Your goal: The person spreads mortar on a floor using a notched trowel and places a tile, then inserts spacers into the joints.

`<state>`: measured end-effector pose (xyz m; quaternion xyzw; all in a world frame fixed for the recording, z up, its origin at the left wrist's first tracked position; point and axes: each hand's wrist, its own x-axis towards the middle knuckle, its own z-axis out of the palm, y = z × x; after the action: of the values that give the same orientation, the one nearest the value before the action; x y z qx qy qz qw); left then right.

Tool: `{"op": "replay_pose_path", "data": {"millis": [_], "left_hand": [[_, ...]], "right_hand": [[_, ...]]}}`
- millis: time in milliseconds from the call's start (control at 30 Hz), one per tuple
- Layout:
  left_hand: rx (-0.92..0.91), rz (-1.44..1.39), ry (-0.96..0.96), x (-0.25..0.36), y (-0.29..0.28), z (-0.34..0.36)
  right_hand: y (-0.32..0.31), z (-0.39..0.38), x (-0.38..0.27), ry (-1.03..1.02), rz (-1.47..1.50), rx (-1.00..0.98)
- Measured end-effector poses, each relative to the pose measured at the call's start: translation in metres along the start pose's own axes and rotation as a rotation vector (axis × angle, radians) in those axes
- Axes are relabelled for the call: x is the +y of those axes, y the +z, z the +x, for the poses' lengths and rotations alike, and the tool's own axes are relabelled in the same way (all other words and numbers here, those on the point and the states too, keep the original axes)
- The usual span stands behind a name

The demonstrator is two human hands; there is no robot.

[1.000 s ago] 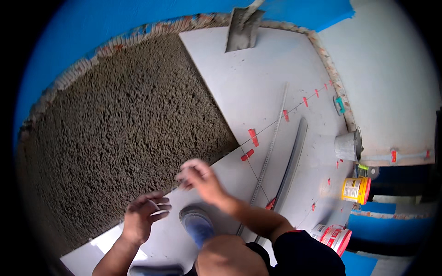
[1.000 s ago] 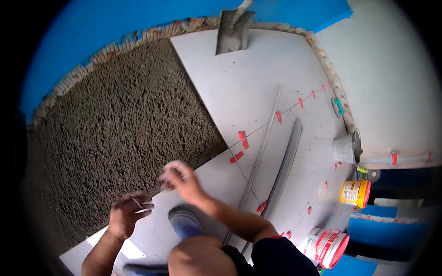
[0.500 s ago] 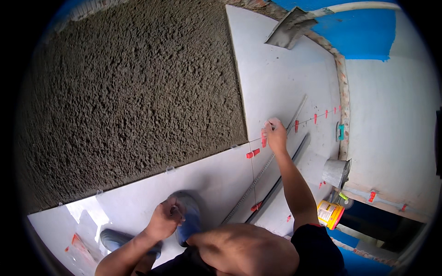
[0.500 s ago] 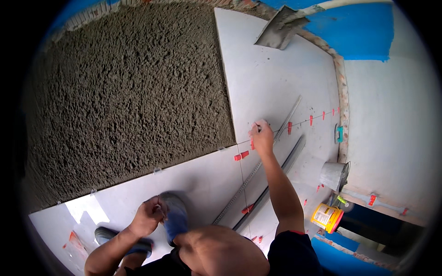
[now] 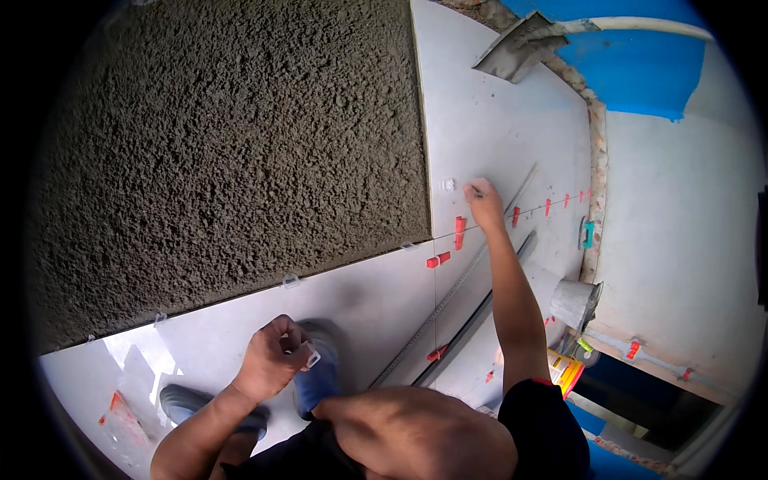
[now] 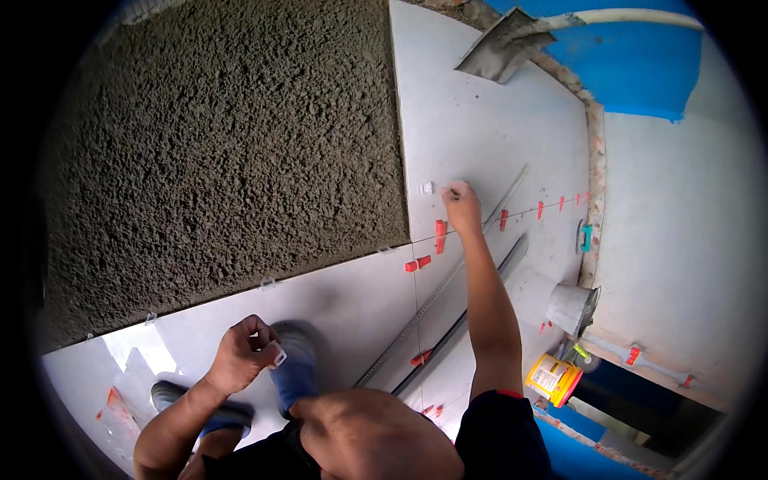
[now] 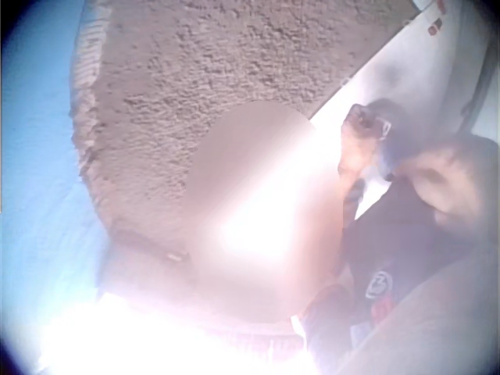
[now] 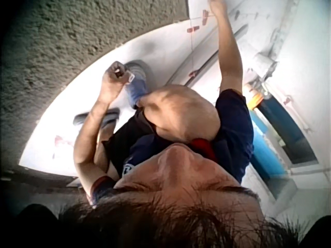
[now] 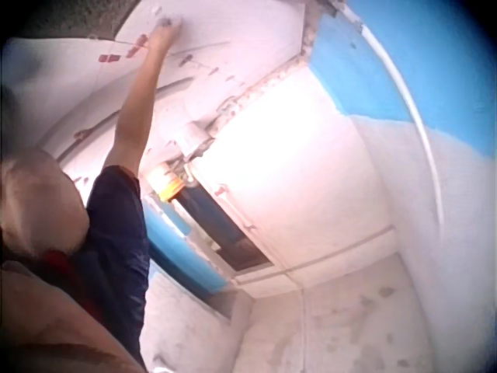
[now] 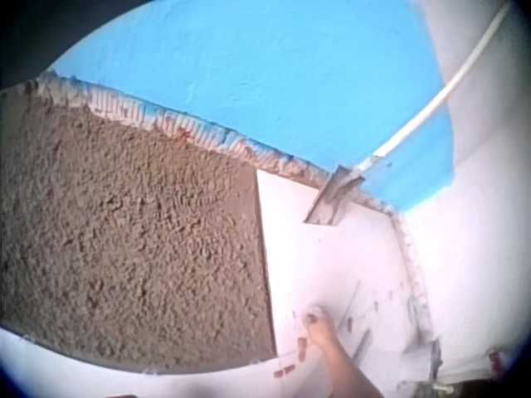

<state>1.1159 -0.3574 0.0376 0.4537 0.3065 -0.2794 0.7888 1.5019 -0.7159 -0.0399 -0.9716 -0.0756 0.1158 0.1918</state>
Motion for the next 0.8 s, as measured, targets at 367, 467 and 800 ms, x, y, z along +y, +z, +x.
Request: {"op": "replay_pose_path", "data": {"millis": [367, 467, 800], "left_hand": [[0.004, 0.136, 0.042, -0.021, 0.001, 0.004], [-0.015, 0.272, 0.082, -0.018, 0.001, 0.003], [0.076, 0.299, 0.102, -0.004, -0.007, 0.000]], "right_hand": [[0.031, 0.002, -0.023, -0.396, -0.439, 0.207], [0.029, 0.021, -0.013, -0.148, -0.313, -0.072], [0.018, -0.002, 0.012, 0.120, 0.010, -0.005]]}}
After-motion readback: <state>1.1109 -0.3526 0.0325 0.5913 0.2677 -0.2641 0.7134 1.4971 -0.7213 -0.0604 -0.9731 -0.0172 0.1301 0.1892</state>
